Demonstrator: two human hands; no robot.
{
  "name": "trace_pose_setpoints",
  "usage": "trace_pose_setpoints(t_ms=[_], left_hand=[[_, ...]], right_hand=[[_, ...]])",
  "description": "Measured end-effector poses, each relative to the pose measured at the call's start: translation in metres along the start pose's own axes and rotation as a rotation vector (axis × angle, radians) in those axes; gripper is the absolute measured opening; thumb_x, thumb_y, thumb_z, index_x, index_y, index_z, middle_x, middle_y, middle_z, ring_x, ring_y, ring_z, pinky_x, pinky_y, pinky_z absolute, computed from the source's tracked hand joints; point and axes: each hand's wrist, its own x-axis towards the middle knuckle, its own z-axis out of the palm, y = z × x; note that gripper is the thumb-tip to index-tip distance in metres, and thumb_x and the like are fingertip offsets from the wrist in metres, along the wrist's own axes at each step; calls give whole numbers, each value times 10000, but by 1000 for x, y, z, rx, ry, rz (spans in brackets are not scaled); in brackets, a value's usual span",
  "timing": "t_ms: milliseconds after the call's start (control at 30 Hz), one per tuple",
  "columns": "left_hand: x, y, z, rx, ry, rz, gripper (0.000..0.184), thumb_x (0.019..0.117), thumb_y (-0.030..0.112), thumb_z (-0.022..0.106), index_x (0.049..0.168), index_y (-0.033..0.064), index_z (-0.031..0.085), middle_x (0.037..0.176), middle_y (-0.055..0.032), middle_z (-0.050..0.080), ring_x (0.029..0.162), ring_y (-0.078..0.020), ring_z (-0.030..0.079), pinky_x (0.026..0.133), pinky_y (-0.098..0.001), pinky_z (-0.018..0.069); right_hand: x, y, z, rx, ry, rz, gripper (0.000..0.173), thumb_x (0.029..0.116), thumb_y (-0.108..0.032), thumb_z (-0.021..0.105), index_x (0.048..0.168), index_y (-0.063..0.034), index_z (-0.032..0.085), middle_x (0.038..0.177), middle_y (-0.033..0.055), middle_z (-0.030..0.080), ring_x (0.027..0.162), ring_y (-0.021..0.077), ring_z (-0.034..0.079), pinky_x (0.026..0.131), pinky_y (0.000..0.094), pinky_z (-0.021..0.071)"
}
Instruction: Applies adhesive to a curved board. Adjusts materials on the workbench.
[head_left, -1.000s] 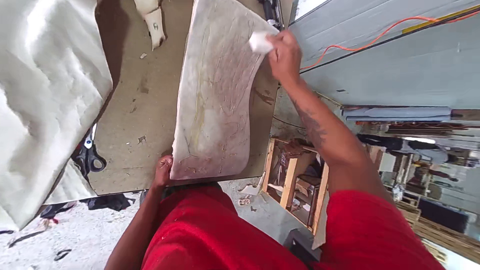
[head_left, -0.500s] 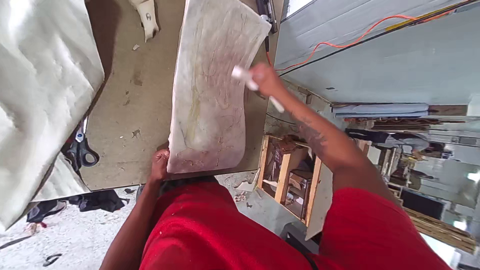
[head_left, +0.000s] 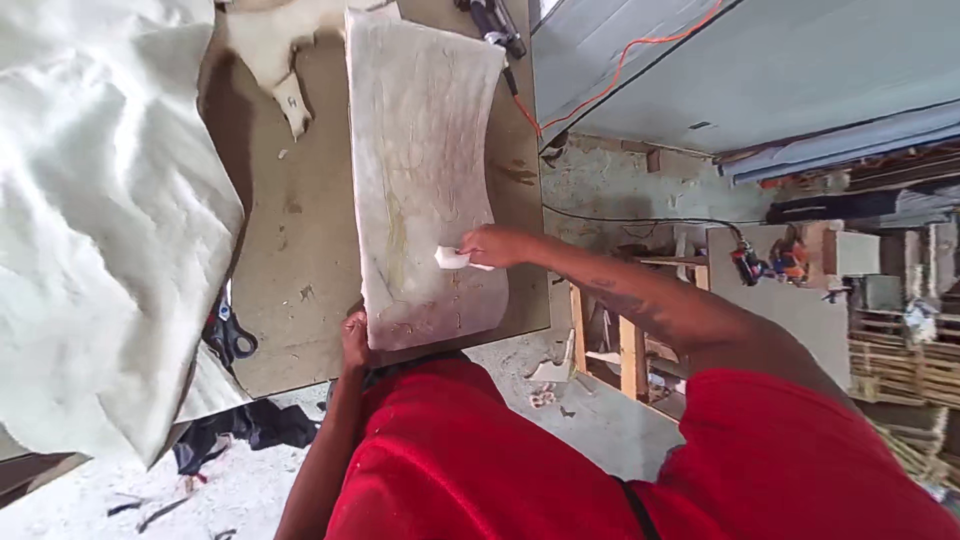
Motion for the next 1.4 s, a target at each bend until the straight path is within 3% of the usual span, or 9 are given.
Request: trace_pose_setpoints(t_ms=[233,367,567,667,800,967,1200,1267,1400], left_hand=[[4,0,5,8,13,-60,388,986,556,596,878,209,732,830,48,747,776,-68,715,738,-299,617],[5,-2,8,-11,29,-39,363,985,526,615,853,207,726,820,43,740,768,-74,709,731,-307,614],[-2,5,10,36,8,-49,349,1022,398,577,806,159,710,753,39,713,702,-72,684,689,-302,602],[5,7,16,73,-8,-73,373,1040,381,549,812,132,708,745,25,709,693,-80,682,687,-309,604],[13,6,20,172,-57,-144,403,1085,329,457,890,84,712,795,-12,721,748,-112,702,736,-343,617],[21,-1,31,132,-43,-35,421,1073,367,513,772,135,695,695,39,695,644,-65,674,638,-286,594],[17,-4,33,156,-3,-19,408,1071,312,527,752,120,693,677,41,691,621,-58,667,623,-280,591],[20,-2,35,181,-5,-19,419,1079,322,511,769,106,695,684,30,695,629,-66,674,632,-289,597],[25,-3,41,311,-6,-21,451,1110,290,428,825,62,693,705,9,688,661,-78,680,663,-304,602]], right_hand=[[117,93,-138,-330,892,238,398,986,-113,516,1348,-167,673,1262,150,635,1102,325,652,897,512,563],[140,91,-53,-232,656,217,251,937,-127,597,1144,-73,729,1240,191,637,1074,357,666,887,567,567],[43,24,-3,-34,87,3,204,975,-158,594,1002,-49,765,1015,120,716,951,279,687,867,545,549],[41,11,-64,-119,322,62,240,1023,-182,566,1155,-75,735,1143,149,699,1068,308,676,973,557,534],[109,61,-149,-410,836,264,376,995,-145,502,1317,-183,692,1257,130,651,1130,333,648,908,548,552],[160,83,-85,-244,681,284,316,931,-139,591,1214,-83,722,1265,187,644,1077,371,671,905,589,554],[62,-26,24,2,225,7,215,977,-137,568,995,-49,764,981,120,667,899,271,659,800,515,559],[42,-48,24,14,109,-16,250,979,-153,548,1039,-70,776,994,88,685,924,233,665,829,479,548],[79,-22,-61,-168,565,25,293,1022,-209,549,1245,-142,727,1147,131,671,1007,275,676,881,497,573]])
